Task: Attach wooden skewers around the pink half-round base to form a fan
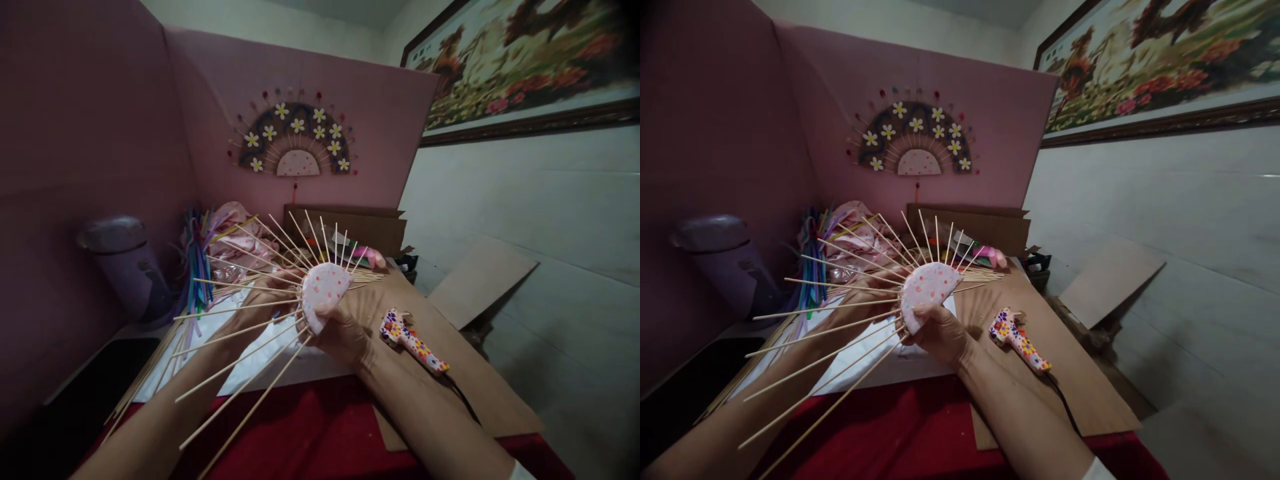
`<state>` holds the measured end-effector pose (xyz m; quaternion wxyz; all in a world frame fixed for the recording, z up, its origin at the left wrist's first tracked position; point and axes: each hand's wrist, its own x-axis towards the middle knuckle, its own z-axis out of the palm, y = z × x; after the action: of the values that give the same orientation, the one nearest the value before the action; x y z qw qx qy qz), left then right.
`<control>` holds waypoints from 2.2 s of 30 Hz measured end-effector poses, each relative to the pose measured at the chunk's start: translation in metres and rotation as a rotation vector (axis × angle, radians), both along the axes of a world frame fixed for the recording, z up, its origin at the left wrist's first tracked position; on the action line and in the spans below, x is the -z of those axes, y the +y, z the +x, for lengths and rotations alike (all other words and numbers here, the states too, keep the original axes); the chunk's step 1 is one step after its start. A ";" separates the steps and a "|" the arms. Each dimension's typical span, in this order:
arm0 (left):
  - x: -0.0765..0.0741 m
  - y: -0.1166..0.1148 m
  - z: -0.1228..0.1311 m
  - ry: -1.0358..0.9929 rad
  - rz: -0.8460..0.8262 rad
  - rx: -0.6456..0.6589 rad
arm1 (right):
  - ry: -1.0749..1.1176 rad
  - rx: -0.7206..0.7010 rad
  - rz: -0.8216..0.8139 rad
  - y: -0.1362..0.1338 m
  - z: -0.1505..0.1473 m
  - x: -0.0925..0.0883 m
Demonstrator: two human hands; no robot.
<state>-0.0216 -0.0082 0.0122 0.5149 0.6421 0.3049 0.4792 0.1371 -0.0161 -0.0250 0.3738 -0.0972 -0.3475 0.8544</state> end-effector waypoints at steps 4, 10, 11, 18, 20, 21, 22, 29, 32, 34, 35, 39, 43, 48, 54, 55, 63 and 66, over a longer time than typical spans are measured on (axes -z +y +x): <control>0.006 -0.015 0.004 -0.185 -0.012 -0.012 | -0.011 0.036 0.008 0.000 0.000 0.001; 0.013 -0.012 0.003 -0.125 -0.037 -0.177 | -0.023 0.061 0.001 0.005 0.001 0.006; 0.013 -0.012 0.003 -0.099 -0.030 -0.210 | -0.027 0.062 0.001 0.005 0.001 0.006; 0.009 -0.018 0.006 -0.068 0.009 -0.305 | -0.052 0.016 -0.022 0.003 0.001 0.006; 0.007 -0.019 0.007 -0.070 0.008 -0.313 | -0.058 -0.011 -0.004 0.002 0.001 0.005; 0.007 -0.019 0.007 -0.073 0.006 -0.313 | -0.060 -0.017 0.000 0.002 0.001 0.005; 0.007 -0.019 0.007 -0.077 0.006 -0.313 | -0.065 -0.018 0.000 0.001 0.001 0.004; 0.012 -0.019 0.007 -0.108 0.001 -0.342 | -0.086 -0.027 -0.024 0.000 0.002 0.005; 0.015 -0.017 0.007 -0.130 -0.019 -0.327 | -0.092 -0.025 -0.049 0.001 0.003 0.006; 0.018 -0.016 0.007 -0.132 -0.022 -0.322 | -0.091 -0.020 -0.057 0.001 0.003 0.006; 0.019 -0.016 0.006 -0.119 -0.015 -0.324 | -0.088 -0.011 -0.056 0.001 0.003 0.006; 0.022 -0.016 0.005 -0.051 -0.004 -0.324 | -0.072 0.047 -0.029 0.000 0.003 0.006; 0.022 -0.016 0.004 -0.055 0.009 -0.324 | -0.062 0.104 -0.050 0.003 0.001 0.007; 0.022 -0.018 0.004 -0.026 0.028 -0.347 | -0.057 0.187 -0.131 0.006 -0.003 0.011; 0.021 -0.019 0.008 -0.015 0.145 -0.332 | -0.069 0.271 -0.126 0.001 -0.005 0.005; 0.021 -0.019 0.008 -0.023 0.146 -0.323 | -0.068 0.278 -0.125 0.000 -0.006 0.003; 0.028 -0.015 0.006 0.085 0.229 -0.422 | -0.060 0.304 -0.170 0.002 -0.008 0.003; 0.029 -0.016 0.008 0.067 0.256 -0.420 | -0.062 0.283 -0.181 0.003 -0.007 0.004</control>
<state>-0.0132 -0.0246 -0.0165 0.3081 0.6400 0.3856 0.5889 0.1303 -0.0126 -0.0291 0.4692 -0.2050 -0.2634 0.8176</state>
